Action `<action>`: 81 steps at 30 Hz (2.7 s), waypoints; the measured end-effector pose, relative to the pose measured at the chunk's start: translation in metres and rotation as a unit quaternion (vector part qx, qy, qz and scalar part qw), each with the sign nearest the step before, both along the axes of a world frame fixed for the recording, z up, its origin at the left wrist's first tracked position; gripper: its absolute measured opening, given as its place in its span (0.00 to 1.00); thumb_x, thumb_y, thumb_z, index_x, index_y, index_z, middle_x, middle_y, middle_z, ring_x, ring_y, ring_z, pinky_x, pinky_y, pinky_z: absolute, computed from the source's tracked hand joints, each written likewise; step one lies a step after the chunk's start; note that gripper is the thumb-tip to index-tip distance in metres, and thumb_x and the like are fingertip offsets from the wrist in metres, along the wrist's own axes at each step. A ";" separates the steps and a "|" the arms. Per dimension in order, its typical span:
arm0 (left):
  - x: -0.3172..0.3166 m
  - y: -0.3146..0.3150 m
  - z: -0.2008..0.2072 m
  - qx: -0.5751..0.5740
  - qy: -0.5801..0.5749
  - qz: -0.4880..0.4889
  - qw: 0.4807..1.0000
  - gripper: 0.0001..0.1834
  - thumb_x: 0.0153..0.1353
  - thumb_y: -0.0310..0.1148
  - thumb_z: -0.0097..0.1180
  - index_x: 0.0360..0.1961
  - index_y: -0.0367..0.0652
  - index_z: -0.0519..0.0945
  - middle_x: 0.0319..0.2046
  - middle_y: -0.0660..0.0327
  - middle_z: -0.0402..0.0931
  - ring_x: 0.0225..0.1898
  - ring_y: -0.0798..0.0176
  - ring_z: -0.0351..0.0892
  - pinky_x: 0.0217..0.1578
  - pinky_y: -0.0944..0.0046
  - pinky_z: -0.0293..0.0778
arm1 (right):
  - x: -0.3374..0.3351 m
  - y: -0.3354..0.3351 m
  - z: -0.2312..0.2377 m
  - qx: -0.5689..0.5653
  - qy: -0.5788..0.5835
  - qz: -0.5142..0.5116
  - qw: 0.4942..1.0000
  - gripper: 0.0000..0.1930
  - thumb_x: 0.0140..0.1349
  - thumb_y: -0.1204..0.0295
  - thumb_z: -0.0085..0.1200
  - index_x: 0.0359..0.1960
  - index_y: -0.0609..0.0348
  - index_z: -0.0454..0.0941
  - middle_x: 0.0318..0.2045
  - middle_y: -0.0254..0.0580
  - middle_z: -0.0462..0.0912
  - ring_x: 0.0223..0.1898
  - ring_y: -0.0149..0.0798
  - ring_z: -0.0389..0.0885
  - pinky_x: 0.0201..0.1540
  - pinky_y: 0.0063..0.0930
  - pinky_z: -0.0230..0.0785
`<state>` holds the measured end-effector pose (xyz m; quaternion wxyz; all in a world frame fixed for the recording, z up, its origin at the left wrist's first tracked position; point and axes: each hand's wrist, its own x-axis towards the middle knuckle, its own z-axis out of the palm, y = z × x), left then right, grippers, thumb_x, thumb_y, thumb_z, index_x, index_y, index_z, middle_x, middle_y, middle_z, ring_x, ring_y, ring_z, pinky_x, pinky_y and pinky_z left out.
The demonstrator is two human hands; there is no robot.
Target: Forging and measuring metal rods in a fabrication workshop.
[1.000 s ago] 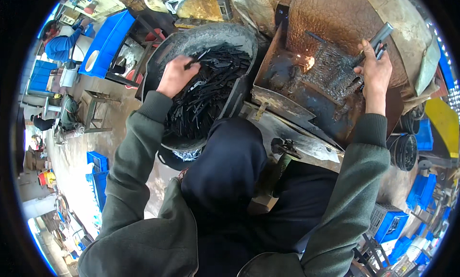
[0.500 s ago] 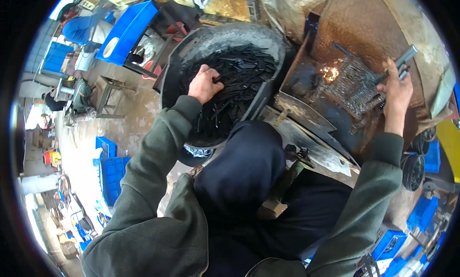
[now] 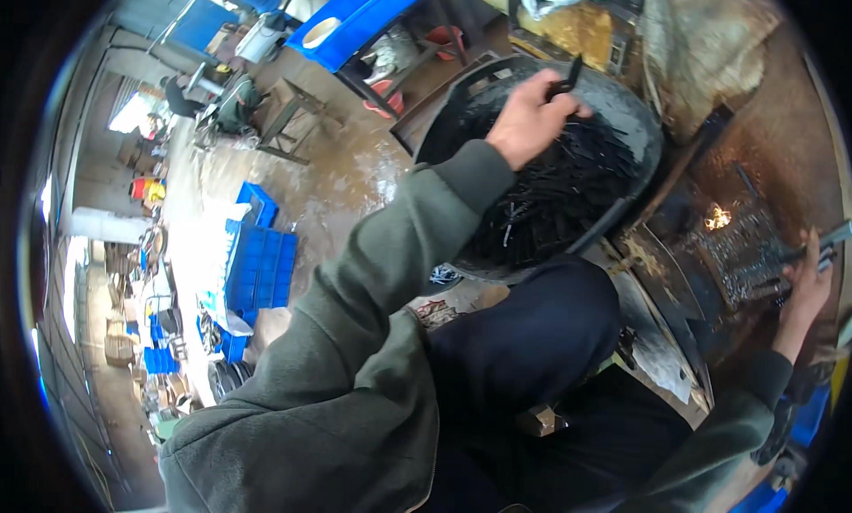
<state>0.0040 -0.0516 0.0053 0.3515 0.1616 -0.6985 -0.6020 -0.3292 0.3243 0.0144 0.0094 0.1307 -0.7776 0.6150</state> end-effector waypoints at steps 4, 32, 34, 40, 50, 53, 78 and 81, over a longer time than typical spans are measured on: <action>-0.037 0.035 0.035 0.158 0.048 -0.048 0.985 0.04 0.64 0.25 0.49 0.37 0.36 0.71 0.24 0.58 0.79 0.25 0.68 0.77 0.30 0.67 0.72 | -0.025 0.024 -0.009 0.042 -0.008 0.005 0.999 0.17 0.68 0.60 0.57 0.55 0.53 0.80 0.47 0.30 0.84 0.27 0.19 0.69 0.26 0.14 0.66; -0.161 0.210 0.021 0.247 -0.100 -0.272 0.925 0.10 0.68 0.33 0.53 0.41 0.38 0.80 0.20 0.64 0.73 0.23 0.74 0.72 0.21 0.68 0.66 | 0.068 -0.032 0.039 -0.046 0.034 0.000 0.998 0.16 0.65 0.67 0.61 0.46 0.66 0.74 0.36 0.44 0.86 0.17 0.22 0.68 0.16 0.21 0.72; -0.167 0.213 0.013 0.230 -0.085 -0.271 0.931 0.10 0.67 0.34 0.53 0.40 0.38 0.80 0.20 0.63 0.73 0.23 0.72 0.72 0.22 0.66 0.67 | 0.068 -0.031 0.040 -0.037 0.039 -0.008 0.999 0.15 0.65 0.68 0.61 0.46 0.65 0.74 0.36 0.44 0.86 0.17 0.22 0.67 0.15 0.22 0.72; -0.175 0.223 -0.003 0.043 -0.050 -0.202 0.977 0.16 0.66 0.39 0.54 0.39 0.34 0.81 0.22 0.52 0.77 0.23 0.59 0.77 0.26 0.57 0.71 | 0.067 -0.034 0.038 -0.055 0.043 0.011 0.998 0.12 0.66 0.70 0.59 0.45 0.64 0.74 0.35 0.46 0.85 0.15 0.22 0.65 0.15 0.23 0.73; -0.170 0.225 0.008 0.001 -0.141 -0.195 0.971 0.20 0.62 0.43 0.53 0.38 0.34 0.81 0.24 0.45 0.79 0.26 0.48 0.80 0.33 0.51 0.74 | 0.069 -0.036 0.041 -0.045 0.036 -0.006 0.998 0.12 0.66 0.70 0.59 0.44 0.65 0.73 0.34 0.47 0.85 0.13 0.22 0.64 0.15 0.24 0.73; -0.170 0.226 0.012 0.030 -0.164 -0.199 0.966 0.20 0.62 0.44 0.51 0.37 0.34 0.82 0.24 0.45 0.79 0.27 0.48 0.80 0.33 0.51 0.74 | 0.067 -0.034 0.040 -0.044 0.040 -0.006 0.998 0.12 0.66 0.70 0.59 0.43 0.65 0.73 0.34 0.47 0.85 0.13 0.22 0.64 0.15 0.25 0.73; -0.182 0.218 0.004 0.036 -0.095 -0.133 0.986 0.24 0.59 0.49 0.48 0.29 0.36 0.82 0.31 0.41 0.81 0.38 0.37 0.81 0.42 0.45 0.76 | 0.064 -0.038 0.036 -0.010 0.052 -0.047 0.998 0.14 0.64 0.64 0.63 0.39 0.63 0.78 0.19 0.27 0.72 0.16 0.21 0.66 0.18 0.21 0.73; -0.178 0.222 0.016 0.034 -0.121 -0.115 0.985 0.23 0.58 0.47 0.50 0.26 0.34 0.81 0.29 0.39 0.80 0.37 0.36 0.81 0.42 0.44 0.76 | 0.068 -0.033 0.042 -0.004 0.038 -0.045 0.998 0.13 0.64 0.63 0.62 0.36 0.62 0.78 0.17 0.25 0.69 0.16 0.21 0.64 0.19 0.21 0.70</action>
